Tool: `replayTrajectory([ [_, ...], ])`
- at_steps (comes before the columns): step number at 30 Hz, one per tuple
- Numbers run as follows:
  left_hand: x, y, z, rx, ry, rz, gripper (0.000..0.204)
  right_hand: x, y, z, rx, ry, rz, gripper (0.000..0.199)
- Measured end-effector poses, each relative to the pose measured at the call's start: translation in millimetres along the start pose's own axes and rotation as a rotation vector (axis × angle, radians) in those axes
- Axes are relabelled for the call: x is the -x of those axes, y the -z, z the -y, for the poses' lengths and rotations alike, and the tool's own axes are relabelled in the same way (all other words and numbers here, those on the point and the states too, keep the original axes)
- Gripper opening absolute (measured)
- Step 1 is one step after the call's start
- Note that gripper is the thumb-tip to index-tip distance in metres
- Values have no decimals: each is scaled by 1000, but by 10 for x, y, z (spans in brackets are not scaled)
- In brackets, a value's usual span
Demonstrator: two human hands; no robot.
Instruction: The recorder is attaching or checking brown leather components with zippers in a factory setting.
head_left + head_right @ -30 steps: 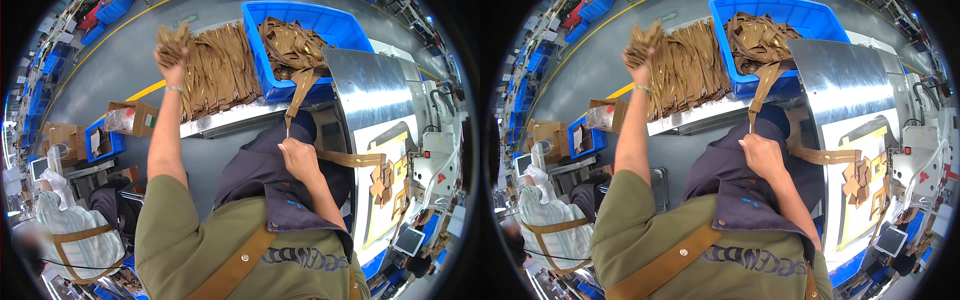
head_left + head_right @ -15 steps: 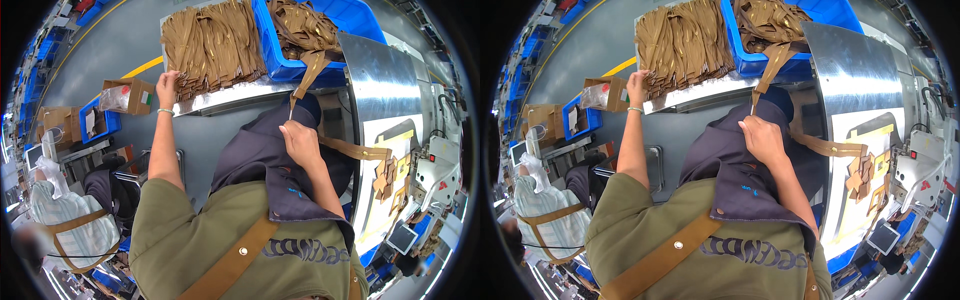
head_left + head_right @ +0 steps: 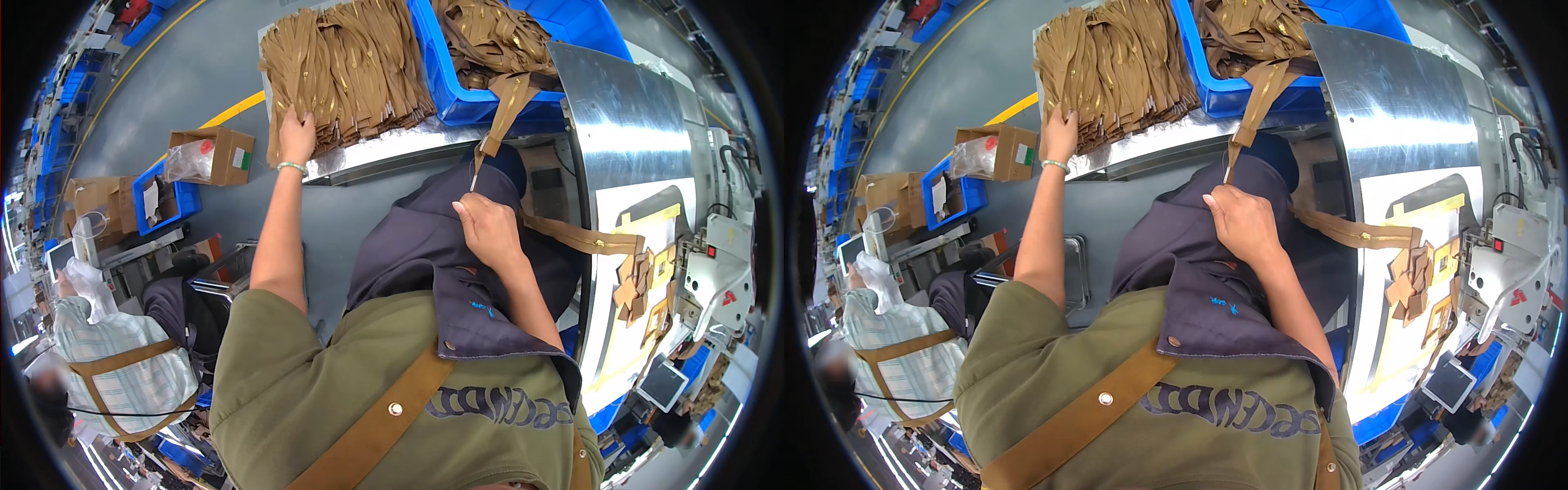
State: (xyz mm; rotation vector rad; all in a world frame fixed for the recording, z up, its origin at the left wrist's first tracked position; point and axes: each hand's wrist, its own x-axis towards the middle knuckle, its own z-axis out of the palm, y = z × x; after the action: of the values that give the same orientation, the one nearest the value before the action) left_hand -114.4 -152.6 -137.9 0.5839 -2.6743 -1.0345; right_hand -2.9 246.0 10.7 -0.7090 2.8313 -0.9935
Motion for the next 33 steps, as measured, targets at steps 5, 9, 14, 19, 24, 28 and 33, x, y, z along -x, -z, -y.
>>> replayTrajectory([
  [5,167,39,-124,-286,-99,13,53,-4,2,-3,-9,-1,-4,27],
  [9,110,125,-24,-366,-76,95,68,-1,-11,-26,-15,-4,-23,27],
  [14,-741,217,18,-5,219,234,102,45,11,-53,22,-38,-17,26],
  [19,-2007,514,1348,163,434,-206,66,27,51,-9,-66,36,-24,26],
  [24,-1748,-184,563,-120,358,40,46,61,57,-125,25,-71,-18,27],
  [28,-1442,-96,535,124,407,-409,31,-10,63,-121,-4,-38,-18,27],
  [33,-905,104,299,1016,246,-604,17,-25,30,-173,-11,-33,-12,28],
])
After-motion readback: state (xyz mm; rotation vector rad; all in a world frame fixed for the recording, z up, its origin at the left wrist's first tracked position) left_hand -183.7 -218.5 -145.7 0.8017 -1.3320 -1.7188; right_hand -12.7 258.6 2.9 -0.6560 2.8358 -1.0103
